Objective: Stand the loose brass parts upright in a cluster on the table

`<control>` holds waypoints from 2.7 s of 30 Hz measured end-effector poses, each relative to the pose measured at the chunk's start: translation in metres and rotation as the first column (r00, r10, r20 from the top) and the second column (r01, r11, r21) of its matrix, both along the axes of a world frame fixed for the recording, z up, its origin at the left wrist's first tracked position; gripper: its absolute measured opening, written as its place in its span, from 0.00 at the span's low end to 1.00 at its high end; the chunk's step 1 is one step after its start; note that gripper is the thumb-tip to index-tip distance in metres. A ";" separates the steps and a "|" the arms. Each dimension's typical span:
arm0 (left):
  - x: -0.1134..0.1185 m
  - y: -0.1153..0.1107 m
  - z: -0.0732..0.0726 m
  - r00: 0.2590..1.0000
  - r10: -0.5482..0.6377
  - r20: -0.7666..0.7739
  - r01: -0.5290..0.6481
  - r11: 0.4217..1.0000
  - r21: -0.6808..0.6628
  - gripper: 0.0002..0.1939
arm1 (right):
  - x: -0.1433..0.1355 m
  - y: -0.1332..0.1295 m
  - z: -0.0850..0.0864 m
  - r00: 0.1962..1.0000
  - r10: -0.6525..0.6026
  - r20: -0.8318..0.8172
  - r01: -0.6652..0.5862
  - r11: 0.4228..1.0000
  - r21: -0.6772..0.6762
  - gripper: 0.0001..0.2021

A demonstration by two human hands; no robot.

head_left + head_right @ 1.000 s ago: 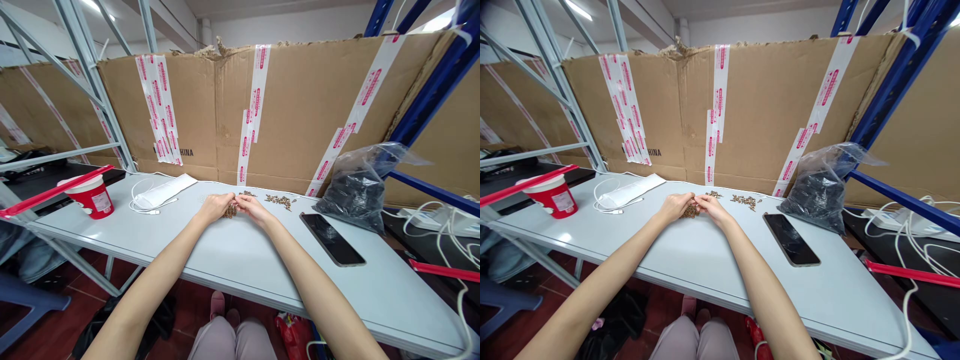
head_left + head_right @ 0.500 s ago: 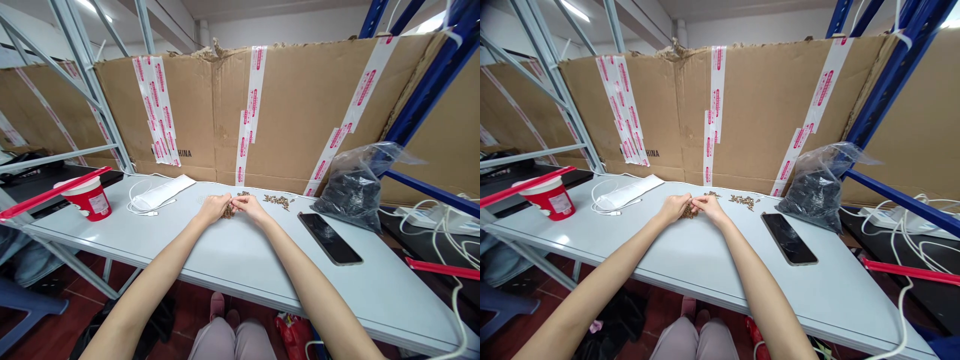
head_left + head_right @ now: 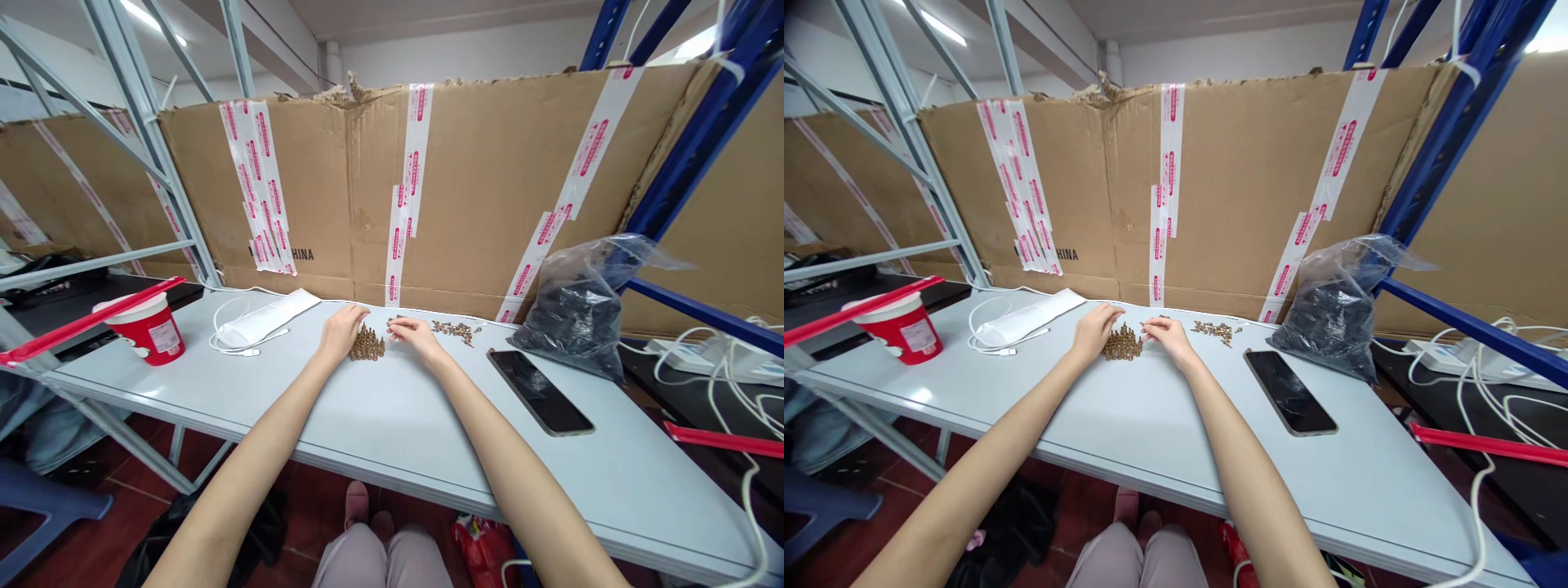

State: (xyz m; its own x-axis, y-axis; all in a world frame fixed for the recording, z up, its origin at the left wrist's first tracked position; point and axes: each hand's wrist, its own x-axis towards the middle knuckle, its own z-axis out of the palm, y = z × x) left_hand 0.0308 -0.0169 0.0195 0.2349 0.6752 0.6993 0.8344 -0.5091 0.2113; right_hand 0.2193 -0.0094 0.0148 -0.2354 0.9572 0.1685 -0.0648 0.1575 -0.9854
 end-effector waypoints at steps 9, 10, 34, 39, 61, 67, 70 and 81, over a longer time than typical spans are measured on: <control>-0.059 0.040 -0.010 0.767 0.437 0.470 -0.349 0.899 -0.265 0.12 | 0.013 0.007 -0.007 0.986 -0.143 -0.084 0.139 0.989 -0.044 0.16; -0.065 0.043 -0.013 0.734 0.484 0.477 -0.371 0.874 -0.315 0.12 | 0.014 0.007 -0.007 0.987 -0.145 -0.073 0.142 0.989 -0.051 0.15; -0.083 0.053 -0.038 0.697 0.708 0.114 -0.562 0.638 -0.526 0.06 | 0.022 0.023 -0.025 0.876 -0.322 0.359 0.243 0.937 0.250 0.13; -0.079 0.053 -0.037 0.718 0.682 0.143 -0.535 0.671 -0.514 0.11 | 0.018 0.013 -0.021 0.685 -0.399 0.610 0.248 0.914 0.320 0.09; -0.070 0.051 -0.032 0.772 0.622 0.131 -0.518 0.735 -0.437 0.09 | 0.002 0.001 -0.021 0.603 -0.349 0.718 0.102 0.926 0.364 0.05; -0.070 0.052 -0.034 0.785 0.610 0.111 -0.524 0.748 -0.407 0.09 | -0.001 0.001 -0.024 0.548 -0.403 0.734 0.063 0.894 0.444 0.04; -0.070 0.053 -0.034 0.791 0.602 0.108 -0.522 0.757 -0.393 0.10 | -0.002 0.001 -0.025 0.549 -0.404 0.731 0.050 0.890 0.454 0.04; -0.068 0.051 -0.033 0.805 0.585 0.098 -0.498 0.756 -0.425 0.14 | 0.008 0.009 -0.025 0.619 -0.343 0.706 0.091 0.925 0.369 0.11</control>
